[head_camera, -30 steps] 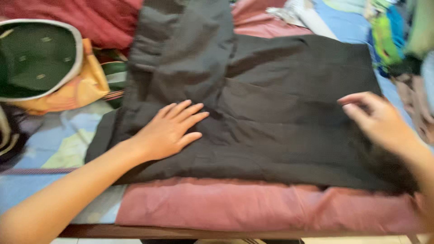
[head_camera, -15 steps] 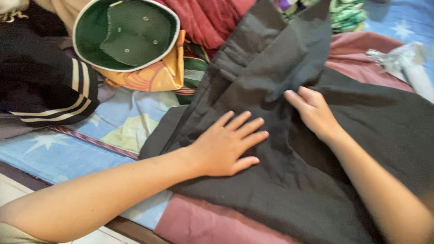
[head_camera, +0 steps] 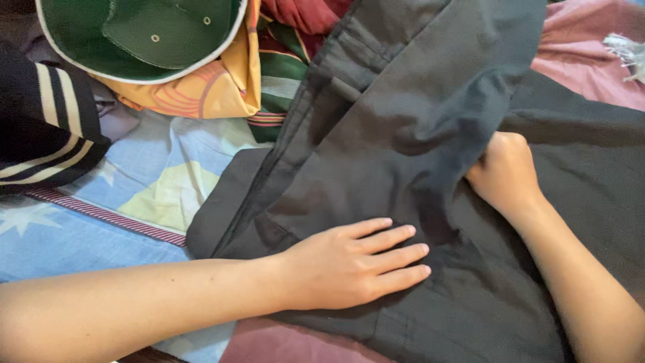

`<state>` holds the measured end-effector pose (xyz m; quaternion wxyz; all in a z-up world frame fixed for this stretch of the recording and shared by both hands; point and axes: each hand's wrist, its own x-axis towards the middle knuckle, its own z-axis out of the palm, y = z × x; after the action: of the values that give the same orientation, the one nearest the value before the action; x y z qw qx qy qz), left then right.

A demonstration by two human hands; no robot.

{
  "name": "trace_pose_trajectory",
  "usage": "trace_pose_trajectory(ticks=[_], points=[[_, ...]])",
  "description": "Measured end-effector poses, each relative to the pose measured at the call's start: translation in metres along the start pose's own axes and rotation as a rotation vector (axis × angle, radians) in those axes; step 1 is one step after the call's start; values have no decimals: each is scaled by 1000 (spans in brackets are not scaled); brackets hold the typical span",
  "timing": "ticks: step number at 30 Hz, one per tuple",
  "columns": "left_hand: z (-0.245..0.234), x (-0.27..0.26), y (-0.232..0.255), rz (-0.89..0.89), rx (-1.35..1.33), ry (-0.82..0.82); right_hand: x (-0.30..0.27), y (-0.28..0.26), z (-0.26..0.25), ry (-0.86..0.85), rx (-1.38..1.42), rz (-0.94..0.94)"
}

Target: The person folds a black garment on a bed, smoothing the fabric and carefully aligning the sleeves and body before folding it into a compact rectangular shape.

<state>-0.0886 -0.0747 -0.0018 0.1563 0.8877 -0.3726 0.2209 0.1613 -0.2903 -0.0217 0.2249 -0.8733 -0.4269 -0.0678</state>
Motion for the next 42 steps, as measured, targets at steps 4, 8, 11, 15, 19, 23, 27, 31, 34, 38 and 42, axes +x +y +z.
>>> trace_pose_trajectory(ticks=[4,8,11,15,19,23,27,31,34,38,42], points=[[-14,11,-10,-92,-39,38,5,-2,3,-17,-95,35],[-28,8,-65,-311,-29,288,9,-3,1,42,170,-40],[-45,4,-130,-396,96,316,6,-9,4,69,62,50],[-49,12,-193,-575,-20,107,8,-9,8,99,-108,49],[-46,31,-232,-986,-372,-113,9,-10,12,112,-130,95],[-37,44,-213,-1139,-97,-100,11,-6,15,77,-85,170],[-40,54,-164,-680,496,37,15,6,13,90,404,196],[-29,51,-84,-333,121,206,24,14,-18,-147,1456,325],[-8,42,-31,-285,-155,24,33,1,-33,-143,1867,243],[12,42,-27,-179,-104,-169,62,-19,-64,-33,1826,-55],[13,41,-38,-217,-191,-299,61,-22,-127,214,1237,-111]])
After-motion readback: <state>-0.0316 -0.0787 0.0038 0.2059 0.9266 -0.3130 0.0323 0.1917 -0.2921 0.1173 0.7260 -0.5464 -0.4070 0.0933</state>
